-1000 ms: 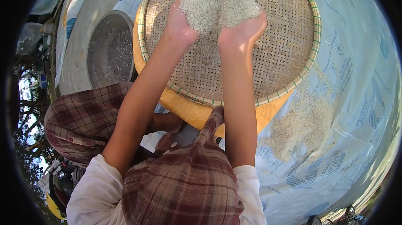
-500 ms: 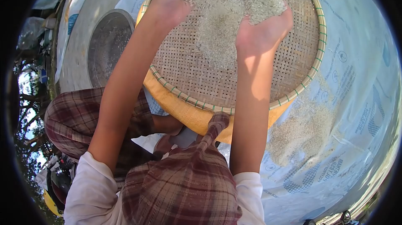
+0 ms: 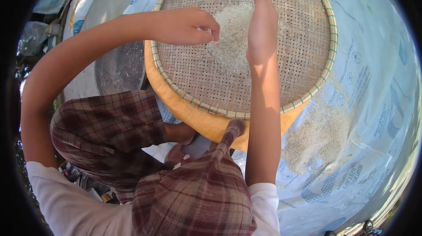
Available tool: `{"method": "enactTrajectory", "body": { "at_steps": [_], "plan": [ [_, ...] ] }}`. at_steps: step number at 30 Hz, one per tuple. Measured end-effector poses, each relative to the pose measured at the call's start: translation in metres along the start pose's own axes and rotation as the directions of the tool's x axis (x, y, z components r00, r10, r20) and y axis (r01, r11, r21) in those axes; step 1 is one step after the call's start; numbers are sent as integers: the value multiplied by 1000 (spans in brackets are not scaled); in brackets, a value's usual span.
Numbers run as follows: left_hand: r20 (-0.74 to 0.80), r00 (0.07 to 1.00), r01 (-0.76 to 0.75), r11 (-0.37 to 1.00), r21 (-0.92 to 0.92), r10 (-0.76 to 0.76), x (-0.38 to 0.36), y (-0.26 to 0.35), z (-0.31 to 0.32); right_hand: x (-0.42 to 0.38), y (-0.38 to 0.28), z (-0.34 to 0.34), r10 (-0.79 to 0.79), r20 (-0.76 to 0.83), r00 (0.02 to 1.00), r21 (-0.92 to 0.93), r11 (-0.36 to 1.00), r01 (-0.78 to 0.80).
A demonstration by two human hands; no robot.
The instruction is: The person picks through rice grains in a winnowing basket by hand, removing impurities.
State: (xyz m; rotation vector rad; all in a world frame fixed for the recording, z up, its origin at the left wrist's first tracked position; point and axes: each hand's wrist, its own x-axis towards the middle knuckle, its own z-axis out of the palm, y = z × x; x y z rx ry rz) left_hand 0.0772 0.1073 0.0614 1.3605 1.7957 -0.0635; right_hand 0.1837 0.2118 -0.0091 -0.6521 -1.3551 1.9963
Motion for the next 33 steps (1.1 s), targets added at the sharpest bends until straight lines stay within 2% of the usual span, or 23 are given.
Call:
{"method": "enactTrajectory", "body": {
  "at_steps": [2, 3, 5, 6, 8, 9, 10, 12, 13, 15, 16, 18, 22, 25, 26, 28, 32, 33],
  "plan": [
    [97, 995, -41, 992, 116, 30, -31, 0, 4, -5, 5, 5, -10, 0, 1000, -279, 960, 10],
    [100, 995, -39, 987, 154, 24, -48, 0, 6, -10, 9, 4, -15, -9, 1000, -285, 958, 11],
    [98, 995, -49, 979, 196, 30, -76, -6, 10, -21, 16, 0, -147, 5, 989, -667, 737, 113],
    [103, 995, -21, 969, 245, -5, -87, -11, 14, -31, 18, -2, -150, -1, 989, -675, 730, 110],
    [100, 994, 5, 947, 321, -39, -96, -16, 18, -48, 22, -2, -146, -24, 989, -805, 589, 67],
    [-37, 996, -57, 923, 380, 77, -93, -27, 30, -56, 28, -6, -201, 17, 980, -867, 485, 114],
    [-165, 965, -112, 889, 444, 204, -88, -38, 40, -63, 29, -9, -220, 9, 976, -865, 487, 117],
    [-369, 859, -158, 870, 468, 354, -56, -46, 55, -73, 27, -16, -267, 147, 952, -978, 106, 180],
    [-478, 775, -172, 865, 470, 414, -36, -49, 64, -74, 28, -20, -280, 143, 949, -980, 93, 175],
    [-585, 656, -149, 842, 519, 477, 2, -44, 80, -72, 28, -29, -218, 257, 941, -966, -65, 249],
    [-589, 645, -156, 838, 522, 487, 22, -41, 88, -70, 33, -35, -226, 257, 940, -966, -78, 245],
    [-675, 516, -201, 841, 503, 527, 57, -39, 96, -63, 48, -44, -182, 273, 945, -962, -67, 265],
    [-745, 461, -275, 876, 397, 482, 85, -50, 89, -58, 58, -49, -198, 260, 945, -964, -114, 241],
    [-793, 544, -105, 960, 261, 275, 64, -76, 98, -62, 51, -48, -163, 247, 955, -968, -95, 234],
    [-793, 542, -109, 959, 260, 277, 54, -80, 105, -63, 51, -48, -169, 203, 964, -976, -109, 186],
    [-816, 564, -6, 989, 145, 123, 37, -79, 126, -65, 50, -48, -169, 154, 973, -983, -126, 134],
    [-769, 631, 23, 989, 147, 100, 16, -57, 149, -65, 50, -49, -172, 147, 974, -986, -104, 130],
    [-724, 645, -67, 962, 266, 245, 19, -52, 150, -65, 51, -48, -187, 162, 969, -984, -101, 145]
  ]
}}
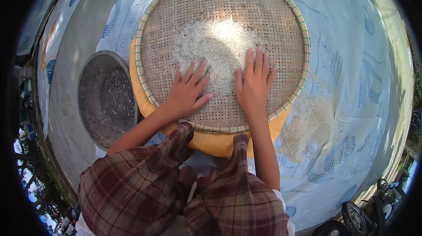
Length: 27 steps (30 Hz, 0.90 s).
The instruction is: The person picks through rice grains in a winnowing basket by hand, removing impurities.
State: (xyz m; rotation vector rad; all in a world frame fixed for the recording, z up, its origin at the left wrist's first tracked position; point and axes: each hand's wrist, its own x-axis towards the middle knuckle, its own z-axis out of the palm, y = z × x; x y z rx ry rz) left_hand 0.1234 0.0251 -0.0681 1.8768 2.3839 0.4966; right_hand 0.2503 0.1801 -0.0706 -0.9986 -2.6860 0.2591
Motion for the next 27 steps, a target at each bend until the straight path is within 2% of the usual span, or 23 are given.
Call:
{"method": "enactTrajectory", "body": {
  "at_steps": [1, 2, 3, 5, 9, 11, 14, 15, 17, 18, 19, 20, 21, 23, 24, 26, 27],
  "plan": [
    [21, 989, -149, 989, 6, 149, 3, 5, 3, 0, 0, 2, 0, 6, 1000, 1, 1000, 0],
    [-25, 976, -218, 976, -3, 218, 13, 6, 5, 0, 1, 3, -1, 2, 1000, 4, 1000, 1],
    [-24, 976, -215, 976, -7, 215, 25, 4, 6, 0, 2, 3, -2, -3, 1000, 6, 1000, 2],
    [194, 957, -223, 975, 8, 218, 52, -6, 6, 0, 3, 2, -5, 12, 1000, 7, 1000, 5],
    [169, 970, -162, 984, -76, 173, 78, -34, 1, -1, 5, 3, -16, 27, 1000, -2, 1000, 16],
    [10, 997, -82, 996, 32, 82, 67, -47, 5, 0, 4, 3, -20, 27, 999, -3, 1000, 20],
    [1, 1000, 23, 996, 85, -23, 28, -39, -10, 1, 3, 3, -12, 22, 1000, -6, 1000, 12],
    [5, 1000, 24, 996, 84, -25, 13, -31, -16, 0, 3, 2, -9, 22, 1000, -8, 1000, 9],
    [178, 984, -5, 999, 34, -1, -14, -14, -27, 1, 0, -2, -7, 17, 1000, 55, 998, 6],
    [179, 984, -4, 999, 35, -2, -20, -11, -30, 2, -1, -3, -8, 7, 1000, 116, 993, 7],
    [172, 985, 13, 998, -64, -1, -25, -9, -32, 3, -1, -3, -8, 8, 1000, 118, 993, 7],
    [166, 986, 30, 986, -164, -3, -27, -8, -34, 4, -2, -4, -53, -31, 998, 125, 991, 56],
    [167, 986, 34, 986, -165, -6, -24, -12, -36, 4, -3, -4, -96, -70, 993, 131, 986, 105],
    [-47, 975, 195, 933, -301, -219, -6, -32, -37, 2, -8, -4, -162, -15, 987, 134, 978, 162],
    [-48, 974, 197, 933, -300, -221, 4, -43, -34, 2, -10, -4, -222, 38, 974, 138, 967, 215],
    [-238, 933, 238, 959, -157, -270, 31, -60, -23, 3, -13, -5, -227, 59, 972, 100, 970, 220],
    [-235, 934, 238, 959, -157, -270, 46, -66, -17, 3, -14, -4, -227, 79, 971, 59, 973, 223]
  ]
}}
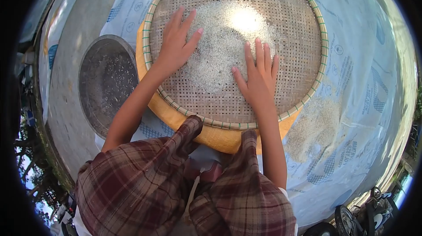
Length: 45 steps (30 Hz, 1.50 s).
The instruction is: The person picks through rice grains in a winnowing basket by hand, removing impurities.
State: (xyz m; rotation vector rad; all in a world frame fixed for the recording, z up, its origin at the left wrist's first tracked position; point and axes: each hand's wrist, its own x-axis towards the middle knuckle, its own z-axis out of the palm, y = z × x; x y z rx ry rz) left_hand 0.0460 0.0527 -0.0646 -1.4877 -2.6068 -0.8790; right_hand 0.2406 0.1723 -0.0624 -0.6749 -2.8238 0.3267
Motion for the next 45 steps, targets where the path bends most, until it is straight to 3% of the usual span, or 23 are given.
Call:
{"method": "enactTrajectory", "body": {
  "at_steps": [2, 6, 10, 13, 16, 18, 19, 20, 21, 22, 24, 27, 29, 30, 32, 35, 37, 38, 40, 41, 42, 43, 45],
  "plan": [
    [-42, 999, -10, 986, 168, 18, 22, 6, 20, 0, 0, 1, 0, -6, 1000, 4, 1000, 0],
    [-25, 987, -154, 976, 155, 160, 22, 29, 45, 1, 1, 2, -5, -24, 1000, 16, 1000, 5],
    [168, 916, -350, 930, -114, 365, -17, 46, 22, -2, 8, 1, 14, -41, 999, 131, 991, -8],
    [124, 969, -198, 973, -120, 213, -42, 37, -26, -4, 14, -10, 136, -219, 966, 232, 969, -84],
    [-151, 975, 164, 986, 10, -161, -63, 11, -70, -23, 26, -37, 219, -386, 896, -19, 969, -245],
    [-208, 844, 505, 863, -3, -494, -70, 3, -93, -44, 39, -52, 250, -418, 873, -57, 952, -300],
    [-207, 845, 504, 864, -1, -493, -70, 2, -98, -54, 43, -59, 523, -272, 808, 54, 846, -530],
    [-49, 755, 653, 757, -38, -654, -69, 2, -102, -60, 44, -63, 741, -96, 665, 120, 671, -731],
    [115, 622, 782, 621, -47, -774, -69, 2, -104, -61, 38, -63, 740, -98, 665, 119, 672, -731],
    [115, 622, 782, 621, -47, -774, -72, 6, -95, -62, 28, -61, 785, -91, 612, 165, 618, -768],
    [-46, 867, 494, 842, 214, -497, -81, 13, -67, -67, 24, -49, 825, -82, 559, 214, 563, -799],
    [-33, 834, 552, 831, 66, -551, -87, -8, -62, -76, 33, -21, 772, -318, 550, 469, 632, -617],
    [64, 806, 592, 803, -73, -589, -80, -6, -77, -78, 51, -26, 847, 68, 527, 746, 307, -590],
    [179, 772, 636, 745, -203, -610, -79, -6, -83, -77, 47, -32, 847, 69, 528, 746, 308, -591],
    [195, 756, 652, 695, -305, -624, -84, -27, -91, -72, 35, -54, 856, 232, 461, 809, 93, -580],
    [8, 711, 677, 682, -278, -703, -81, -56, -110, -70, -23, -54, 760, 253, 598, 824, 155, -545],
    [-53, 590, 685, 534, -496, -806, -77, -59, -118, -57, -41, -67, 667, 413, 621, 756, 128, -641],
    [-62, 590, 687, 541, -485, -805, -78, -50, -114, -59, -29, -60, 660, 421, 622, 760, 117, -639],
    [-182, 731, 596, 745, -299, -657, -82, -22, -95, -69, 17, -43, 794, 200, 575, 844, 158, -512],
    [-182, 734, 593, 749, -296, -654, -84, -21, -93, -66, 24, -59, 793, 257, 553, 873, 56, -485],
    [-98, 715, 574, 661, -483, -692, -88, -18, -90, -69, 21, -63, 795, 257, 549, 870, 57, -489],
    [-6, 701, 538, 534, -652, -713, -90, -14, -87, -72, 16, -68, 773, 239, 588, 852, 123, -509],
    [14, 656, 547, 463, -698, -755, -89, -30, -96, -69, -13, -73, 744, 247, 621, 801, 204, -563]
  ]
}}
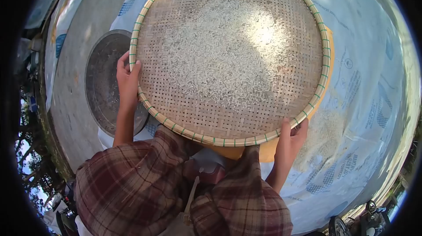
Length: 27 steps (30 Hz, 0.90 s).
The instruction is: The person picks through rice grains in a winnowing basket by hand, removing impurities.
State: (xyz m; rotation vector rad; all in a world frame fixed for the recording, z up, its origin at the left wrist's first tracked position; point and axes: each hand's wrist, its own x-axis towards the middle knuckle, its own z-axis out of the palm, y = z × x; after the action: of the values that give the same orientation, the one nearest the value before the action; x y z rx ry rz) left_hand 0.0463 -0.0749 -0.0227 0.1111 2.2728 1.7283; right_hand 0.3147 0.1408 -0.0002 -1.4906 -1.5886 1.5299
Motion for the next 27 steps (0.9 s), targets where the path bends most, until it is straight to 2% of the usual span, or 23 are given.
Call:
{"method": "enactTrajectory", "body": {
  "at_steps": [1, 3, 5, 7, 9, 10, 11, 13, 15, 16, 17, 19, 20, 21, 23, 25, 27],
  "plan": [
    [-23, 998, 50, 998, -37, -50, 6, 3, -10, -13, -6, 16, 28, 17, 999, -10, 1000, -28],
    [-30, 999, 28, 999, 47, -26, -4, 10, 0, 0, 19, 8, -15, -41, 999, 65, 998, 17],
    [-2, 983, -178, 953, 243, 184, -25, 7, 26, 22, 23, -33, 7, -57, 998, 107, 994, -1],
    [23, 978, -209, 959, 192, 209, -27, -3, 21, 19, 20, -43, 17, -85, 996, 139, 990, -5],
    [5, 976, -216, 969, 120, 216, -23, -6, 11, 8, 18, -32, 3, 14, 1000, -5, 1000, -2],
    [-23, 998, -60, 998, -14, 60, -11, -3, -6, -7, 13, -4, -8, 59, 998, 1, 1000, 8],
    [-26, 996, 79, 986, -144, -83, -1, 1, -18, -17, 15, 14, 82, 44, 996, -70, 994, -79],
    [-50, 998, 18, 993, -112, -24, -8, 4, -11, -2, 33, 7, 7, 49, 999, 33, 999, -9],
    [-21, 976, -212, 969, 129, 216, -26, -15, 16, 17, 36, -37, 14, -1, 1000, 100, 995, -14],
    [-5, 973, -227, 966, 122, 230, -25, -16, 16, 23, 32, -47, 8, -49, 999, 153, 988, -1],
    [-8, 983, -182, 980, 83, 184, -27, -18, 14, 19, 32, -45, 4, -60, 998, 151, 989, 5],
    [-38, 992, -117, 993, 21, 118, -27, -23, 3, 2, 19, -27, -17, 15, 1000, -17, 1000, 17],
    [-63, 997, -53, 997, -60, 49, -11, -25, -15, -13, 11, -6, 61, 75, 995, -69, 996, -55],
    [-77, 997, 3, 992, -129, -13, 0, -25, -26, -11, 13, -3, 56, 77, 995, -64, 997, -51],
    [-71, 997, -19, 992, -128, 9, -4, -22, -23, -9, 21, 11, -9, 5, 1000, 51, 999, 9],
    [-42, 997, -62, 997, 41, 63, -33, -10, 15, 9, 20, -29, 4, -64, 998, 95, 996, 2],
    [-8, 996, -86, 996, 11, 86, -39, -7, 23, 9, 20, -40, 2, -136, 991, 128, 992, 15]
  ]
}}
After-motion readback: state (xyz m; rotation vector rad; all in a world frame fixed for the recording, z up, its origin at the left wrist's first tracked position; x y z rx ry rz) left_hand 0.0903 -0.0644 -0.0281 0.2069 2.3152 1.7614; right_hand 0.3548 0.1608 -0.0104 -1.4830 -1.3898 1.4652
